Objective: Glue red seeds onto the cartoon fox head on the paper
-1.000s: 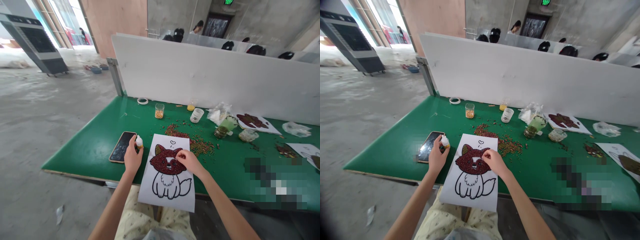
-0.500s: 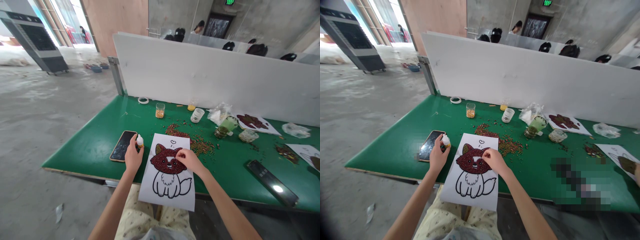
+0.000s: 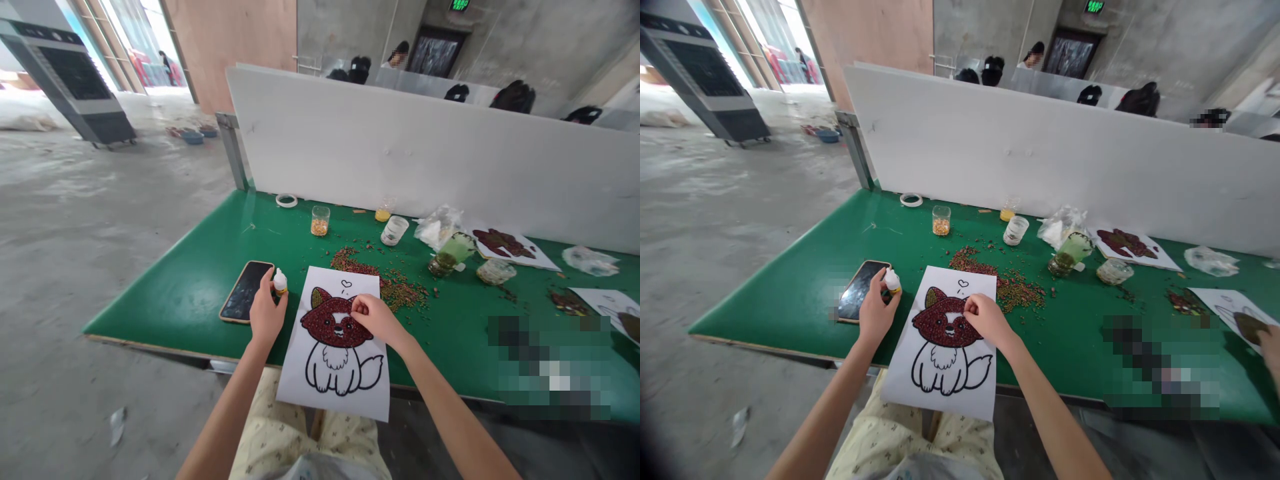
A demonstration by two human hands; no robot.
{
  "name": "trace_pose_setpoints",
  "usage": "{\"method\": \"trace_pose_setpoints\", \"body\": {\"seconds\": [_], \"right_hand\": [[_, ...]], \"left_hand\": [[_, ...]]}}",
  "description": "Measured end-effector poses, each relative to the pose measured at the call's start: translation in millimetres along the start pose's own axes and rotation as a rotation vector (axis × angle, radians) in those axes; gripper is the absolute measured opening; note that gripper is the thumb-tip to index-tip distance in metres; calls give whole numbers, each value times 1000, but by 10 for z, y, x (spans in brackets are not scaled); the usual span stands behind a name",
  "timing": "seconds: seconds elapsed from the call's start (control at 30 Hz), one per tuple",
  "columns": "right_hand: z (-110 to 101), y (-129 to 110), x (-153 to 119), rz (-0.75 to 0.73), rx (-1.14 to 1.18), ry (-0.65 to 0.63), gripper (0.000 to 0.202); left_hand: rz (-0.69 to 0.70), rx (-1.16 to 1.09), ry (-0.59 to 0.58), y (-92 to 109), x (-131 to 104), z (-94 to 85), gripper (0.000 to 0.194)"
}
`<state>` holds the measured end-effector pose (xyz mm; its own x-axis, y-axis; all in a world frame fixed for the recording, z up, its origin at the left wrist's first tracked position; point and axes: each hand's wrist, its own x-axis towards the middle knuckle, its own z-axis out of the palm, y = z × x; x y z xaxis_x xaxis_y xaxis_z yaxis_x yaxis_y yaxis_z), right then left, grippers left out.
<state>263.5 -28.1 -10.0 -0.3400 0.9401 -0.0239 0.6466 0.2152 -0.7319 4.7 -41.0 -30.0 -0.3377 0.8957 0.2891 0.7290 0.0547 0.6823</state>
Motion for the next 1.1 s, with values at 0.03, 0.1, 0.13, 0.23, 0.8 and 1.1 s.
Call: {"method": "trace_pose_setpoints", "body": {"seconds": [0.03,0.1,0.13,0.23,0.8,1.1], "right_hand": [[4,-1,-3,1,0,0,4],[10,-6,-11,1,-5,2,5],[13,-9,-15,-1,-8,5,5],[23,-17,-34,-16,-20,18,6],[116,23,-77,-60,-50,120,10],[142,-34,-91,-65,-108,134,11]], "left_hand": [[-2,3,1,1,0,-1,57],[-3,7,1,-1,-1,0,57],[-1,6,0,-3,-2,0,57],[8,1,0,-10,-5,3,57],[2,-2,-4,-7,-8,0,57],[11,-1,1,-6,-14,-1,57]]}}
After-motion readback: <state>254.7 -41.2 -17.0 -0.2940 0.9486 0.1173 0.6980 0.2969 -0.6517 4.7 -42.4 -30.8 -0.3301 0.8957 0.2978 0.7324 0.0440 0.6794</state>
